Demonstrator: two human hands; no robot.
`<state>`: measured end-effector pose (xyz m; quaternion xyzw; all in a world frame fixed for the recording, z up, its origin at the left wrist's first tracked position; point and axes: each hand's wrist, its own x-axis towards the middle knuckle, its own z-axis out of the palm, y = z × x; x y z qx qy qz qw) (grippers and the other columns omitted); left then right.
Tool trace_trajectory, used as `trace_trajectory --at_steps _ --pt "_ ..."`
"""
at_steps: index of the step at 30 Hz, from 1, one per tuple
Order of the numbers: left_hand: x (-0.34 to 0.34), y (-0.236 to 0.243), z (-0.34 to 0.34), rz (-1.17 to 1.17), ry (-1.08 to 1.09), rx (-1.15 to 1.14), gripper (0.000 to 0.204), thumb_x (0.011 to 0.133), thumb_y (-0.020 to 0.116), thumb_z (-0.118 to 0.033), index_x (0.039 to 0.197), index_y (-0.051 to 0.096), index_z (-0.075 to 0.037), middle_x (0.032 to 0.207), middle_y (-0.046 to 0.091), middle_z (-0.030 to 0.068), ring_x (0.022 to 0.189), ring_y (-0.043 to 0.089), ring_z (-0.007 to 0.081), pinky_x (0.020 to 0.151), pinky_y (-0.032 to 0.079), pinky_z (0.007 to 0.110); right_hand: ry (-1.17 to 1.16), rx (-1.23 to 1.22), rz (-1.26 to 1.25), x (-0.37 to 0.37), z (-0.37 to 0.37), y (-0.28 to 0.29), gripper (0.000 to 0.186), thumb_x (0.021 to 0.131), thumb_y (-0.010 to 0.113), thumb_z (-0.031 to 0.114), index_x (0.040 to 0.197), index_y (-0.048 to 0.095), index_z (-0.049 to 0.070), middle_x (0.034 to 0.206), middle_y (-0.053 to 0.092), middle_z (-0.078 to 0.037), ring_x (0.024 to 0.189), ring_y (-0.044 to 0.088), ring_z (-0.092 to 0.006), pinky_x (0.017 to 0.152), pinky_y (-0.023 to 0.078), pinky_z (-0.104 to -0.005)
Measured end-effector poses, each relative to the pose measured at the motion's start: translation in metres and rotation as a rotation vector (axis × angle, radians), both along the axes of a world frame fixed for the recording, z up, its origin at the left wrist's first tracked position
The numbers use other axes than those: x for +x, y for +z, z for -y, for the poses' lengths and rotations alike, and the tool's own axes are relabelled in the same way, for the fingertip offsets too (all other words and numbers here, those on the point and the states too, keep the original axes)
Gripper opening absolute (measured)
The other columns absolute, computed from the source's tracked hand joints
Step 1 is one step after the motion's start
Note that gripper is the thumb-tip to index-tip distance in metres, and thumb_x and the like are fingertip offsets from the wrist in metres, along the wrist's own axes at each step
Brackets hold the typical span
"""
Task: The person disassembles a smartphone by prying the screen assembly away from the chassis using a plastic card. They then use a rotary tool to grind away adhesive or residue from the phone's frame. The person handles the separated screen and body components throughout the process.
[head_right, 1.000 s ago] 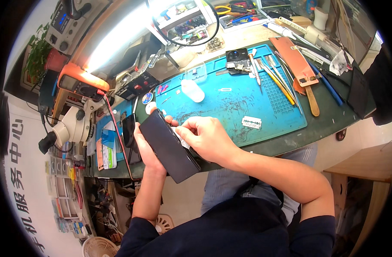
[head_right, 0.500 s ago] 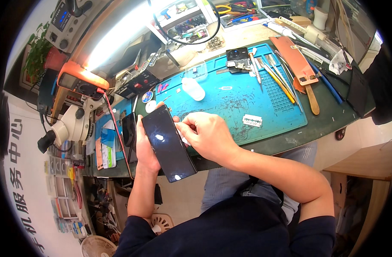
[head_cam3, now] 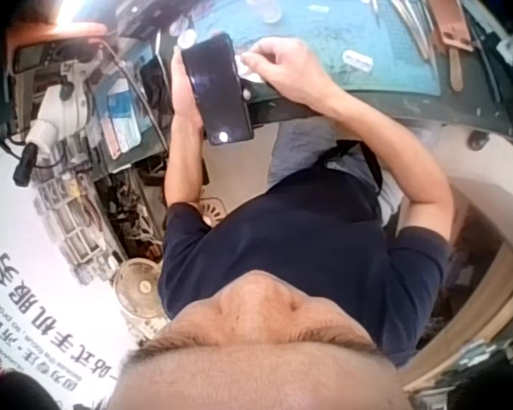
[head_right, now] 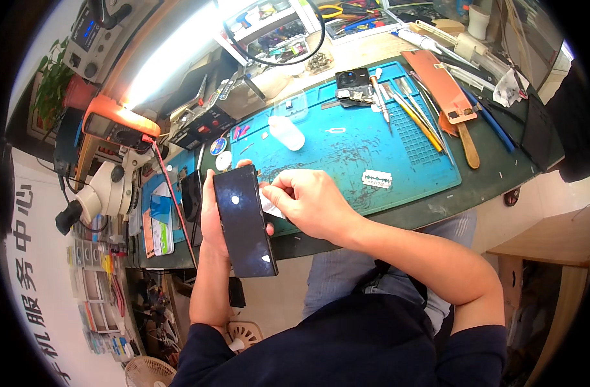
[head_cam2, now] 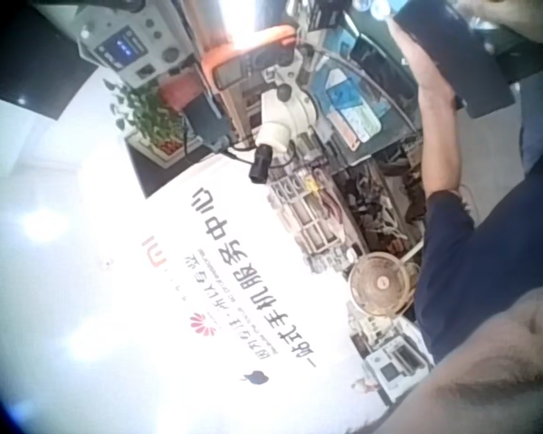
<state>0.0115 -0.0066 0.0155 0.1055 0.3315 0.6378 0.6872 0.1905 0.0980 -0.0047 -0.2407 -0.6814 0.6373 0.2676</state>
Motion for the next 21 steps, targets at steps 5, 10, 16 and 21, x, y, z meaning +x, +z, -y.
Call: trace_trajectory --at_steps 5,10,16,21 --pt "-0.010 0.001 0.003 -0.008 -0.085 -0.030 0.071 0.103 0.026 -0.069 0.139 0.052 -0.014 0.115 0.069 0.0121 0.086 0.073 0.0341 0.064 0.061 0.062 0.022 0.018 -0.021 0.000 -0.001 -0.002 0.026 0.097 0.068 0.021 0.086 0.072 -0.003 0.063 0.063 -0.010 0.056 0.055 -0.0134 0.054 0.044 -0.0344" --pt "-0.020 0.004 -0.002 0.013 -0.154 -0.098 0.069 0.102 0.029 -0.068 0.140 0.052 -0.014 0.113 0.070 0.0105 0.083 0.073 0.0334 0.060 0.061 0.062 0.067 0.055 -0.035 0.000 -0.001 -0.007 0.025 0.096 0.068 0.020 0.088 0.072 -0.002 0.067 0.065 -0.014 0.057 0.057 -0.0174 0.056 0.046 -0.0356" --pt "-0.024 0.002 0.001 0.008 -0.201 -0.089 0.070 0.102 0.030 -0.069 0.139 0.052 -0.013 0.115 0.069 0.0128 0.079 0.073 0.0355 0.060 0.061 0.061 0.076 0.080 -0.016 0.001 -0.001 -0.004 0.025 0.096 0.068 0.020 0.088 0.073 -0.002 0.067 0.064 -0.013 0.057 0.056 -0.0178 0.056 0.045 -0.0358" --pt "-0.012 -0.003 0.004 0.032 -0.085 0.012 0.070 0.102 0.028 -0.070 0.140 0.051 -0.016 0.117 0.068 0.0163 0.087 0.073 0.0387 0.066 0.061 0.063 0.035 -0.001 -0.016 -0.001 0.000 -0.001 0.026 0.098 0.067 0.021 0.087 0.072 -0.002 0.063 0.061 -0.009 0.055 0.053 -0.0123 0.053 0.043 -0.0333"
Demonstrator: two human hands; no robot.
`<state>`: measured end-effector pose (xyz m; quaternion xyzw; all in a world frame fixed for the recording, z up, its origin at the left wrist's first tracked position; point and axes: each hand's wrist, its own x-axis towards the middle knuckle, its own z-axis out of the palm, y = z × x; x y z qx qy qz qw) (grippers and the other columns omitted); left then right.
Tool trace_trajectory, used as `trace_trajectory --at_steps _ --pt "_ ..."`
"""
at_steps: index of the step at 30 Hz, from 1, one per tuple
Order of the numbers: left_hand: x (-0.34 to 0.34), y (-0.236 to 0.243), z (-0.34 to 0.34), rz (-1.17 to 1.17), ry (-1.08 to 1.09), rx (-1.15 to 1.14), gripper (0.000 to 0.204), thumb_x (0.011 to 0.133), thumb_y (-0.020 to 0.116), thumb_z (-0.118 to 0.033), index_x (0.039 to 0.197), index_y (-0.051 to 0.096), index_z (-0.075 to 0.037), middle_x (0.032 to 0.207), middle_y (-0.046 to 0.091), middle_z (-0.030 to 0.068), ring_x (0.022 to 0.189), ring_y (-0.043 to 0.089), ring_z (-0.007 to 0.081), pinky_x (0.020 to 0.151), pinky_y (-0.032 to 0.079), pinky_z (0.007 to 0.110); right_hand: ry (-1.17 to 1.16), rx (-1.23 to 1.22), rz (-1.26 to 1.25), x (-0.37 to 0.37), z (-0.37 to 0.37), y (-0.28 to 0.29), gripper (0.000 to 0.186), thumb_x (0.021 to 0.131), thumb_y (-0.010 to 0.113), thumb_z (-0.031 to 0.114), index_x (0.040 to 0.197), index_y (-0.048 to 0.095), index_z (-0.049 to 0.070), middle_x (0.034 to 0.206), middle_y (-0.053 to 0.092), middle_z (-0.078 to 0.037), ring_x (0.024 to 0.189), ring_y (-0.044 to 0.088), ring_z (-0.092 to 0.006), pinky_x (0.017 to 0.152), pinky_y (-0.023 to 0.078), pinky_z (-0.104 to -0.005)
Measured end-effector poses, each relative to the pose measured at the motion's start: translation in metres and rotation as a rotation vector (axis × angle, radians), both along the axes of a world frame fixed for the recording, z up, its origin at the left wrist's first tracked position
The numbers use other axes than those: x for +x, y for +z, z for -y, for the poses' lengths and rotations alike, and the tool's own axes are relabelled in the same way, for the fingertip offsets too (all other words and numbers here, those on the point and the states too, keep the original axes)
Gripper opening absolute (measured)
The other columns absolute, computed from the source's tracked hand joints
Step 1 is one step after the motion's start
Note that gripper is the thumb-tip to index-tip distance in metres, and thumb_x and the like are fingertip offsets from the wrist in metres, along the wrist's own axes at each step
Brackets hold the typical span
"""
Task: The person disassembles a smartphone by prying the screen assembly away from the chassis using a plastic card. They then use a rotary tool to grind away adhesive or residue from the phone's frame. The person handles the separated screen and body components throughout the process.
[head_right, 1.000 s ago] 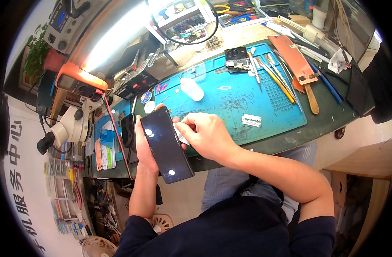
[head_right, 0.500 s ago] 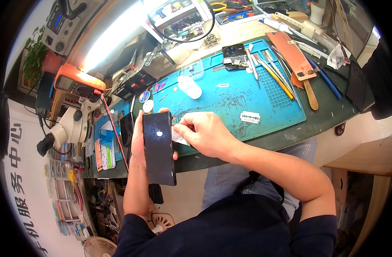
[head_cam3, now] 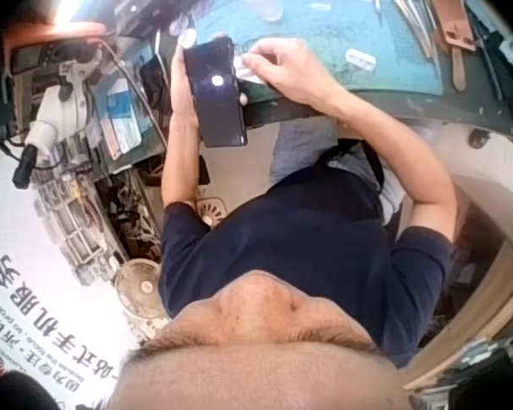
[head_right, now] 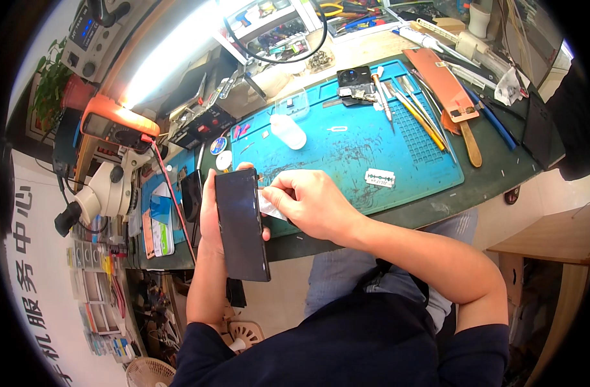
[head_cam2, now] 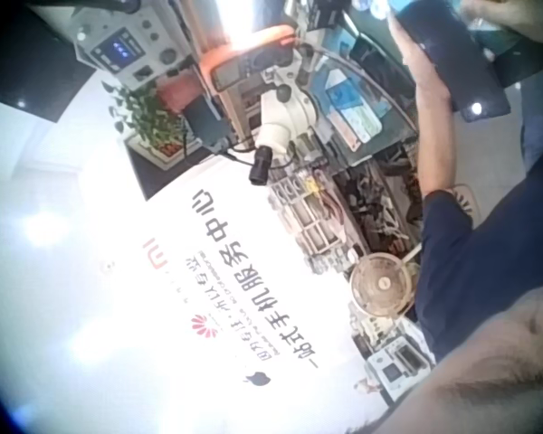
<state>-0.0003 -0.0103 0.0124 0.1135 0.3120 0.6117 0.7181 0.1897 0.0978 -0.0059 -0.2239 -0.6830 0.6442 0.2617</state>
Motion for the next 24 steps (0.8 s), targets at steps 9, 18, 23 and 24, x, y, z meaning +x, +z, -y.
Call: trace_trajectory --at_steps 9,18,23,24 --pt "0.005 -0.003 -0.002 0.011 0.033 0.039 0.070 0.102 0.025 -0.069 0.141 0.049 -0.017 0.118 0.067 0.0196 0.091 0.072 0.0383 0.069 0.061 0.063 -0.020 -0.094 -0.020 0.001 0.001 -0.001 0.027 0.099 0.067 0.021 0.090 0.072 -0.004 0.063 0.063 -0.005 0.057 0.053 -0.0088 0.053 0.043 -0.0313" --pt "-0.005 0.003 -0.003 -0.015 -0.052 -0.061 0.069 0.102 0.028 -0.068 0.139 0.049 -0.013 0.106 0.067 0.0149 0.083 0.071 0.0334 0.063 0.062 0.059 -0.001 -0.047 0.029 0.002 -0.001 0.000 0.025 0.097 0.066 0.019 0.088 0.073 -0.003 0.064 0.064 -0.008 0.058 0.055 -0.0109 0.054 0.044 -0.0318" --pt "-0.014 0.007 -0.004 -0.059 -0.130 -0.151 0.068 0.102 0.030 -0.068 0.136 0.052 -0.013 0.104 0.067 0.0153 0.079 0.071 0.0337 0.058 0.062 0.058 0.027 -0.004 -0.005 0.002 0.001 -0.001 0.025 0.097 0.066 0.019 0.086 0.072 -0.003 0.068 0.066 -0.011 0.058 0.057 -0.0128 0.056 0.045 -0.0327" --pt "-0.017 0.007 -0.004 -0.071 -0.154 -0.169 0.068 0.102 0.031 -0.068 0.135 0.052 -0.012 0.103 0.067 0.0155 0.078 0.071 0.0338 0.058 0.062 0.058 0.035 0.004 0.001 0.002 0.001 -0.001 0.025 0.097 0.066 0.019 0.086 0.072 -0.003 0.068 0.066 -0.011 0.058 0.057 -0.0131 0.056 0.046 -0.0329"
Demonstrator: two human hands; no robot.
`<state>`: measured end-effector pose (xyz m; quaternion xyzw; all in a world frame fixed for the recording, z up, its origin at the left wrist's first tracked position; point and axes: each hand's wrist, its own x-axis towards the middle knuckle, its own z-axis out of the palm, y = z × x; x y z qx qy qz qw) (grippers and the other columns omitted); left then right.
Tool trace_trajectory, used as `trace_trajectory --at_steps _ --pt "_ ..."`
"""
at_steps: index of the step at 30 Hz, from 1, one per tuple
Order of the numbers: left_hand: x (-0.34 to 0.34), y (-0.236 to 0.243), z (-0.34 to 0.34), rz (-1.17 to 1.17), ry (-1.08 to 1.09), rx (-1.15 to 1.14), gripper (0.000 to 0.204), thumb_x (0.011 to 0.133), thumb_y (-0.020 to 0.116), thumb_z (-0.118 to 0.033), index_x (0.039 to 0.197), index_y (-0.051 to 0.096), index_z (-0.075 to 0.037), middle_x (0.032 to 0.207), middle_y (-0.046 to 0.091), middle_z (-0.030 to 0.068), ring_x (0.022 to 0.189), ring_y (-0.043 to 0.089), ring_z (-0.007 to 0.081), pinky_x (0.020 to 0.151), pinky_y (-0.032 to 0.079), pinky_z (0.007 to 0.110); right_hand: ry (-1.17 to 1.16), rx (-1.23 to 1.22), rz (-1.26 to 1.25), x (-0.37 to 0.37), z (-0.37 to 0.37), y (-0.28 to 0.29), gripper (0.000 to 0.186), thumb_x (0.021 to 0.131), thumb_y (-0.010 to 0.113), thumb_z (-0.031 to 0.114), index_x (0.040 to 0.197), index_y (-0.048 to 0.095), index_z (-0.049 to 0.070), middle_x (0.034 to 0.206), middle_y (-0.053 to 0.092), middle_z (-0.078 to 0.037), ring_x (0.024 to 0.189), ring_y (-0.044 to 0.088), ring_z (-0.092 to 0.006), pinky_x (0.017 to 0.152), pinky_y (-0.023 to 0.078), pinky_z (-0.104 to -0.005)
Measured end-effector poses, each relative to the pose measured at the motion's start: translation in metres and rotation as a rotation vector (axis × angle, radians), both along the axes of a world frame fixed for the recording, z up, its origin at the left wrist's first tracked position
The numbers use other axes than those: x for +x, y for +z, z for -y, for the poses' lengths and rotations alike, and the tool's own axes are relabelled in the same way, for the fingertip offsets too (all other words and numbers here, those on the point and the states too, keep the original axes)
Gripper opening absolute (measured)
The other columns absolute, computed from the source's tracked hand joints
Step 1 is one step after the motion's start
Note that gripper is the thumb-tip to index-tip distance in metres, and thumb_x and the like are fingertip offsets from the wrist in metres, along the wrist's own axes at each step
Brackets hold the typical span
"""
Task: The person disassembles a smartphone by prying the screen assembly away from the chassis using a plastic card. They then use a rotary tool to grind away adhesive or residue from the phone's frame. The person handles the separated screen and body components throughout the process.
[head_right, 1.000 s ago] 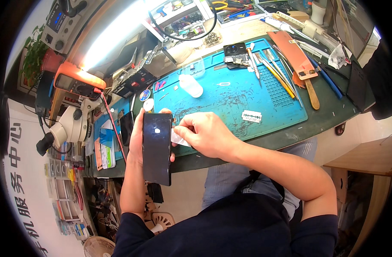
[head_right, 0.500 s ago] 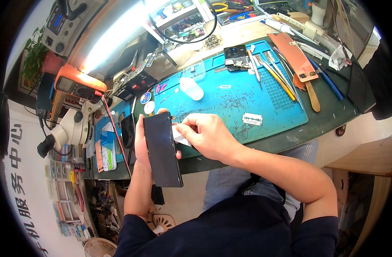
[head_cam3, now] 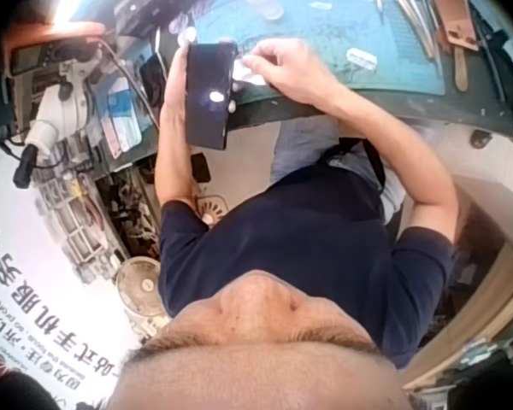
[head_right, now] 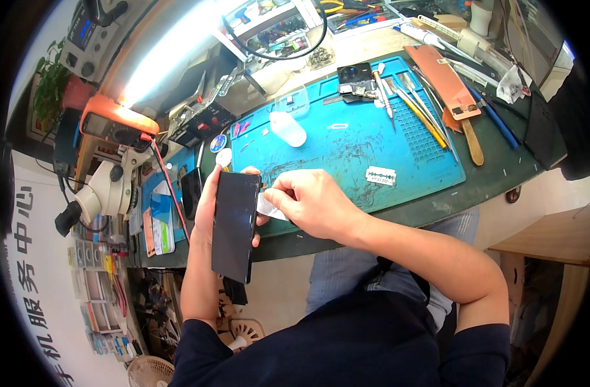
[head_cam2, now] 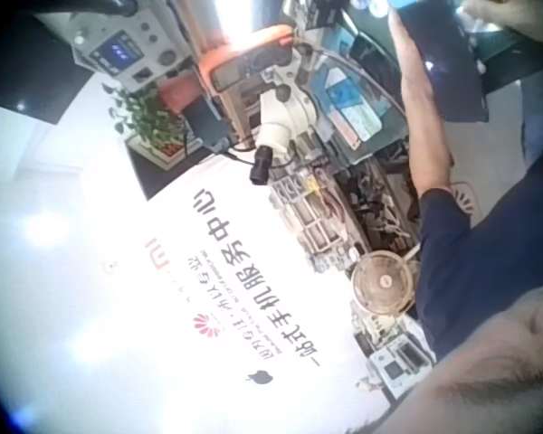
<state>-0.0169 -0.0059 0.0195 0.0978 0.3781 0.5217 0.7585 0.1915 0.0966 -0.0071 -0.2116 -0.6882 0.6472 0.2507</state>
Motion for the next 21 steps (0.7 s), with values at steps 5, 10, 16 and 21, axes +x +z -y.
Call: trace_trajectory --at_steps 5,10,16,21 --pt "-0.004 0.005 -0.002 -0.013 -0.052 -0.034 0.069 0.103 0.032 -0.067 0.134 0.053 -0.009 0.101 0.068 0.0167 0.078 0.071 0.0346 0.055 0.062 0.057 0.063 0.057 0.030 0.000 -0.005 -0.001 0.021 0.099 0.068 0.016 0.091 0.071 -0.003 0.066 0.061 -0.001 0.061 0.050 -0.0044 0.053 0.040 -0.0268" --pt "-0.008 0.006 0.000 -0.012 -0.048 -0.042 0.075 0.101 0.032 -0.071 0.136 0.052 -0.007 0.102 0.067 0.0183 0.079 0.070 0.0356 0.056 0.062 0.056 0.140 0.075 0.144 0.002 -0.013 0.009 0.025 0.099 0.068 0.021 0.092 0.073 -0.002 0.070 0.067 -0.005 0.063 0.058 -0.0083 0.056 0.046 -0.0295" --pt "0.001 0.006 0.008 0.183 -0.025 0.099 0.080 0.097 0.033 -0.078 0.138 0.052 -0.011 0.098 0.062 0.0219 0.081 0.066 0.0362 0.056 0.062 0.054 0.241 0.290 0.230 0.026 -0.031 0.035 0.023 0.096 0.068 0.023 0.095 0.074 0.000 0.075 0.071 -0.010 0.067 0.065 -0.0185 0.064 0.051 -0.0332" --pt "-0.006 0.012 0.003 0.158 0.192 0.275 0.066 0.103 0.037 -0.067 0.143 0.049 -0.017 0.108 0.063 0.0236 0.092 0.068 0.0338 0.075 0.062 0.057 -0.261 1.003 0.413 0.055 -0.049 0.013 0.018 0.093 0.070 0.023 0.096 0.076 0.006 0.085 0.072 -0.008 0.074 0.067 -0.0324 0.066 0.053 -0.0389"
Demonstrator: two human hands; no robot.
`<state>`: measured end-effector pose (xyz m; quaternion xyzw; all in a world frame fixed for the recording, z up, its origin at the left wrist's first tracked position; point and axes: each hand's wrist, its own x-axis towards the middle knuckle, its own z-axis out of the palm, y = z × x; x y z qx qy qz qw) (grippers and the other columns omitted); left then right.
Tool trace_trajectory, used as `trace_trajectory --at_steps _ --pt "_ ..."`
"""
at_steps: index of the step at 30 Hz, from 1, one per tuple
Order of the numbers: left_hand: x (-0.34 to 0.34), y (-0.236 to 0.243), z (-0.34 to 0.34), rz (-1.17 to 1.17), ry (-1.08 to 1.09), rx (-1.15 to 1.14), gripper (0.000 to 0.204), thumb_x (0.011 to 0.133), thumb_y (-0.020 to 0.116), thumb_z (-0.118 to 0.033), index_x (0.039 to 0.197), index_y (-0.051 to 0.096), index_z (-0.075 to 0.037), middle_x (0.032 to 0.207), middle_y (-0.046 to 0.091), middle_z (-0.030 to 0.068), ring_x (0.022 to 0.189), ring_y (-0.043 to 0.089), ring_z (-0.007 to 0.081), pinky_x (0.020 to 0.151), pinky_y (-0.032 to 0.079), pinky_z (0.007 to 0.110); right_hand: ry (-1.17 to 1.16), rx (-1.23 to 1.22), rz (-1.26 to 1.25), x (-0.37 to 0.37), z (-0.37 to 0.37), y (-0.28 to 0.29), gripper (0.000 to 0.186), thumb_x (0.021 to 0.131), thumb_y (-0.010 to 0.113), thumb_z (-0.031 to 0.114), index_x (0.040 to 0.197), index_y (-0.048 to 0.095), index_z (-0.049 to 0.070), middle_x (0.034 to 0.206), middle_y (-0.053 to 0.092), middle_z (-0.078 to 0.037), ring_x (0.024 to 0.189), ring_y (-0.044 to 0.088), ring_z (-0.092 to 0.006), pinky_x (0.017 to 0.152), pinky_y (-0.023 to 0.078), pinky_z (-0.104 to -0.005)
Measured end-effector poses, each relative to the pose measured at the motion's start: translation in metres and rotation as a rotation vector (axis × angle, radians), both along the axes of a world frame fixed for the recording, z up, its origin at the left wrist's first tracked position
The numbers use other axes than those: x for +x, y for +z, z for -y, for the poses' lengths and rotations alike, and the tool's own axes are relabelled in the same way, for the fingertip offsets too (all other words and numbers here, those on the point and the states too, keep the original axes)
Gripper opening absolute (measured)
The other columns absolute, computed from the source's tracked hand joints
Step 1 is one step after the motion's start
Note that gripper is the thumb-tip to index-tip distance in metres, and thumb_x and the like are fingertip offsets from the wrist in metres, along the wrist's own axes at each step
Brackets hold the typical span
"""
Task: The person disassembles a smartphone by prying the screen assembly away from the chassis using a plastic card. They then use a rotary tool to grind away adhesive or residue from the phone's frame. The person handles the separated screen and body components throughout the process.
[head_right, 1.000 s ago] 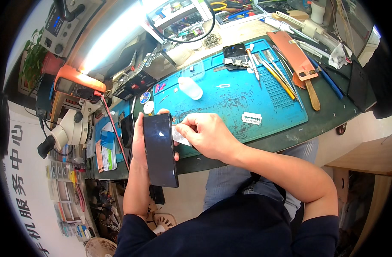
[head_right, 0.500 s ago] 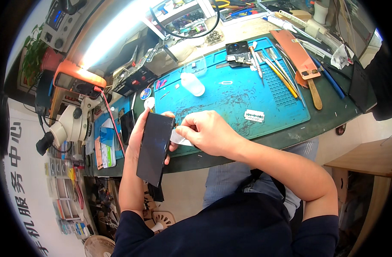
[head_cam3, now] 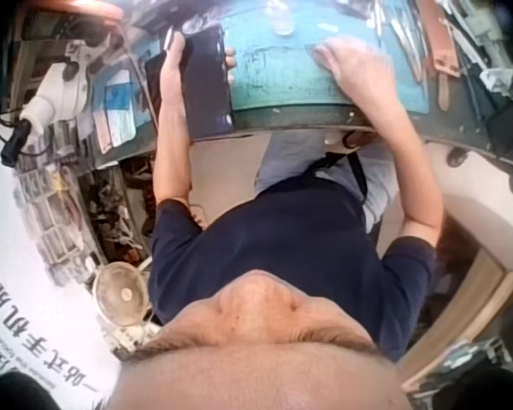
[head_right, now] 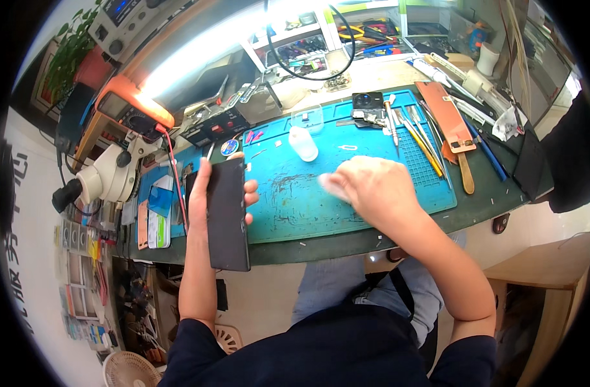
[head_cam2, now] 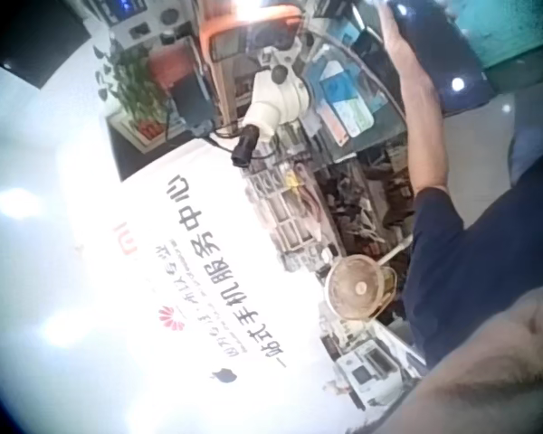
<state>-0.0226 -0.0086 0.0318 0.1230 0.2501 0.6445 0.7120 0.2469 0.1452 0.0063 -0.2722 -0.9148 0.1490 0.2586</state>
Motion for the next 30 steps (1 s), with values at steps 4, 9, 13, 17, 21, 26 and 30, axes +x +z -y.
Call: trace_trajectory --at_steps 4,9,13,17,21,26,30 --pt "0.020 0.000 -0.010 -0.065 0.097 0.106 0.065 0.102 0.045 -0.063 0.150 0.043 -0.019 0.110 0.064 0.0188 0.098 0.067 0.0300 0.082 0.060 0.056 -0.183 0.439 -0.036 0.000 0.005 0.004 0.025 0.095 0.068 0.032 0.097 0.073 0.008 0.096 0.069 -0.008 0.089 0.067 -0.0283 0.069 0.052 -0.0404" --pt "0.044 -0.003 -0.021 0.115 0.205 0.393 0.073 0.100 0.054 -0.060 0.156 0.037 -0.016 0.110 0.059 0.0110 0.104 0.062 0.0243 0.100 0.053 0.050 0.282 -1.197 -0.256 -0.013 0.048 0.024 0.049 0.103 0.057 0.048 0.117 0.064 0.001 0.118 0.066 -0.010 0.103 0.067 -0.0242 0.083 0.057 -0.0393" --pt "0.066 0.000 -0.031 0.114 0.236 0.514 0.076 0.101 0.051 -0.061 0.156 0.037 -0.010 0.099 0.061 0.0056 0.096 0.063 0.0199 0.113 0.043 0.050 0.747 -1.930 -0.409 -0.026 0.067 0.013 0.067 0.104 0.053 0.054 0.140 0.045 -0.002 0.129 0.062 -0.016 0.121 0.065 -0.0271 0.093 0.058 -0.0379" --pt "0.063 -0.004 -0.024 -0.106 0.209 0.458 0.090 0.098 0.045 -0.071 0.158 0.030 -0.005 0.110 0.068 0.0101 0.105 0.067 0.0259 0.115 0.040 0.054 0.703 -1.870 -0.454 -0.023 0.078 0.012 0.074 0.098 0.068 0.043 0.150 0.039 -0.002 0.138 0.059 -0.021 0.124 0.063 -0.0327 0.097 0.055 -0.0385" --pt "0.067 -0.007 -0.008 -0.627 0.351 0.167 0.112 0.084 0.049 -0.085 0.157 0.027 -0.002 0.141 0.055 0.0191 0.131 0.056 0.0328 0.114 0.043 0.048 0.561 -1.356 -0.470 -0.019 0.071 0.015 0.072 0.095 0.072 0.023 0.154 0.038 -0.002 0.131 0.062 -0.015 0.113 0.065 -0.0204 0.095 0.054 -0.0335" --pt "0.082 -0.014 0.028 -0.897 0.185 0.215 0.087 0.090 0.078 -0.048 0.150 0.038 0.001 0.142 0.053 0.0142 0.134 0.053 0.0271 0.113 0.043 0.043 0.444 -1.172 -0.398 -0.018 0.064 0.020 0.070 0.091 0.077 0.025 0.147 0.048 -0.005 0.129 0.063 -0.014 0.115 0.064 -0.0190 0.096 0.055 -0.0335" --pt "0.073 -0.009 0.034 -0.732 0.143 0.159 0.084 0.089 0.083 -0.024 0.153 0.036 0.003 0.146 0.049 0.0147 0.139 0.046 0.0241 0.116 0.037 0.041 0.436 -1.027 -0.358 -0.023 0.067 0.015 0.074 0.087 0.080 0.033 0.142 0.052 -0.007 0.121 0.067 -0.015 0.111 0.066 -0.0203 0.092 0.058 -0.0350"
